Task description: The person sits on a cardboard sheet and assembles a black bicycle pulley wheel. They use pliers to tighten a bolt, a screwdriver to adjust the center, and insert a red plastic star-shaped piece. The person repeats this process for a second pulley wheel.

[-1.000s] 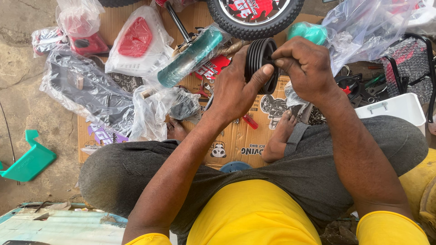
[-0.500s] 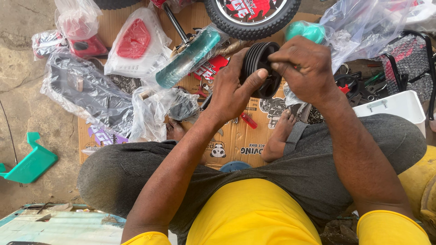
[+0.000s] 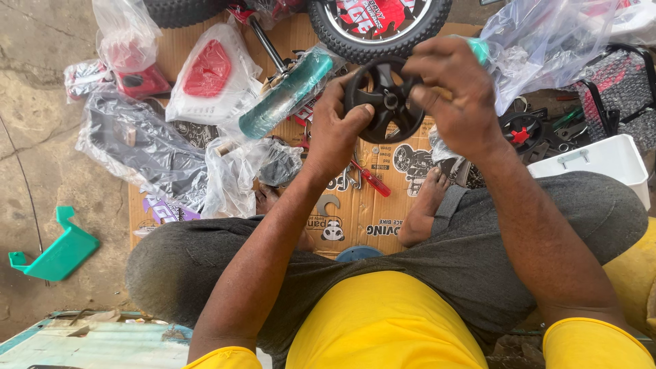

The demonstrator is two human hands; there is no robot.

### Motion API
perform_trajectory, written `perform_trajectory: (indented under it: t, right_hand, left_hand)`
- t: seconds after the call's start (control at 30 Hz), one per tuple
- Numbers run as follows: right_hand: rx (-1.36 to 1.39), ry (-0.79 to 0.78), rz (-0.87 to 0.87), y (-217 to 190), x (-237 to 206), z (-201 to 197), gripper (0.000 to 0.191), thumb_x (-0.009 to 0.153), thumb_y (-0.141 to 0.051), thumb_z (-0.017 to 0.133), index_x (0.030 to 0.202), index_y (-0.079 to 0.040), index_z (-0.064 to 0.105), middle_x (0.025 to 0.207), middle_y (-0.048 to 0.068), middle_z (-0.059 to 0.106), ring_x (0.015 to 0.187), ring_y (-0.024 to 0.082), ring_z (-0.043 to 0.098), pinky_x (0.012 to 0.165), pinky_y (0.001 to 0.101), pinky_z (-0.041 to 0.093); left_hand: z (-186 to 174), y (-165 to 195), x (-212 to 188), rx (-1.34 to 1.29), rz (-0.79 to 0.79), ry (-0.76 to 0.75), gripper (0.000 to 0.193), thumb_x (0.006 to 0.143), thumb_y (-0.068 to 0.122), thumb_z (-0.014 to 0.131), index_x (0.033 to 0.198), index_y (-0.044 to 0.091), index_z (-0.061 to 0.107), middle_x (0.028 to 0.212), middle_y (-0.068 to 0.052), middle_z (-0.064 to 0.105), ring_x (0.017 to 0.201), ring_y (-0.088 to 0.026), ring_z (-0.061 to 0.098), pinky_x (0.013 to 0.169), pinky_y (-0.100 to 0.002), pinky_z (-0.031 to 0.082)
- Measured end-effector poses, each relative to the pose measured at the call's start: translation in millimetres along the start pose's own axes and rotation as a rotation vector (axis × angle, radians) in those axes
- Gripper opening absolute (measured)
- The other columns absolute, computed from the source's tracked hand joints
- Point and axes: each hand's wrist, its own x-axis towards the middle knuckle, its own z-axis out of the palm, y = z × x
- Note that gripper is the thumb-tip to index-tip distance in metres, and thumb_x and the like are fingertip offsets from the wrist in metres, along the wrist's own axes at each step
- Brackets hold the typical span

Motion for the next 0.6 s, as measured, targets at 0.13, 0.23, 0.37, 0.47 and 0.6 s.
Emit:
perform_trajectory:
  t: [0.13,0.23,0.37,0.47,0.6]
  right_hand:
    - [0.283,-0.025,0.486,2.5,-2.0,0.5,0.037,0.106,-0.012,0.062,0.142,-0.004,0.060,0.131,0.012,0.065,0.122,0.020,0.067,0.102,0.0326,0.063]
    - [0.434,0.040,0.414,2.8,-3.5,1.5,0.041,0.101,-0.009,0.069,0.139,0.003,0.058,0.125,0.015,0.068,0.111,0.018,0.068,0.095,0.0342,0.061]
    - [0.545,0.113,0.507,5.6,-3.4,1.5,0.036,0.100,-0.011,0.068,0.133,0.003,0.064,0.115,0.011,0.074,0.096,0.015,0.073,0.089,0.0289,0.065]
    - [0.608,0.131,0.381,7.7,-5.4,0.2,0.034,0.104,-0.009,0.070,0.134,0.005,0.064,0.118,0.011,0.073,0.100,0.013,0.071,0.091,0.0259,0.062]
    - [0.494,0.115,0.316,8.2,-9.1,-1.4,0.030,0.105,-0.007,0.069,0.133,0.005,0.065,0.116,0.010,0.073,0.101,0.012,0.071,0.090,0.0241,0.061]
  left_hand:
    - [0.3,5.8,-0.6,0.088,0.036,-0.015,0.057,0.082,0.009,0.064,0.135,-0.005,0.050,0.117,-0.015,0.066,0.109,-0.021,0.070,0.100,-0.034,0.058]
    - [1.8,8.1,-1.4,0.150,0.083,-0.030,0.060,0.079,0.009,0.068,0.135,-0.004,0.052,0.119,-0.015,0.066,0.112,-0.022,0.069,0.102,-0.035,0.056]
    - [1.8,9.7,-2.4,0.007,0.094,-0.071,0.069,0.079,0.015,0.074,0.141,-0.003,0.048,0.123,-0.016,0.065,0.116,-0.023,0.068,0.105,-0.036,0.056]
    - [2.6,11.3,-1.8,0.003,0.090,-0.085,0.073,0.080,0.020,0.079,0.142,-0.004,0.048,0.123,-0.016,0.065,0.116,-0.023,0.067,0.104,-0.035,0.056]
    - [3.0,16.5,1.5,0.048,-0.001,-0.108,0.063,0.081,0.024,0.075,0.134,-0.006,0.057,0.113,-0.015,0.069,0.104,-0.021,0.070,0.093,-0.034,0.060]
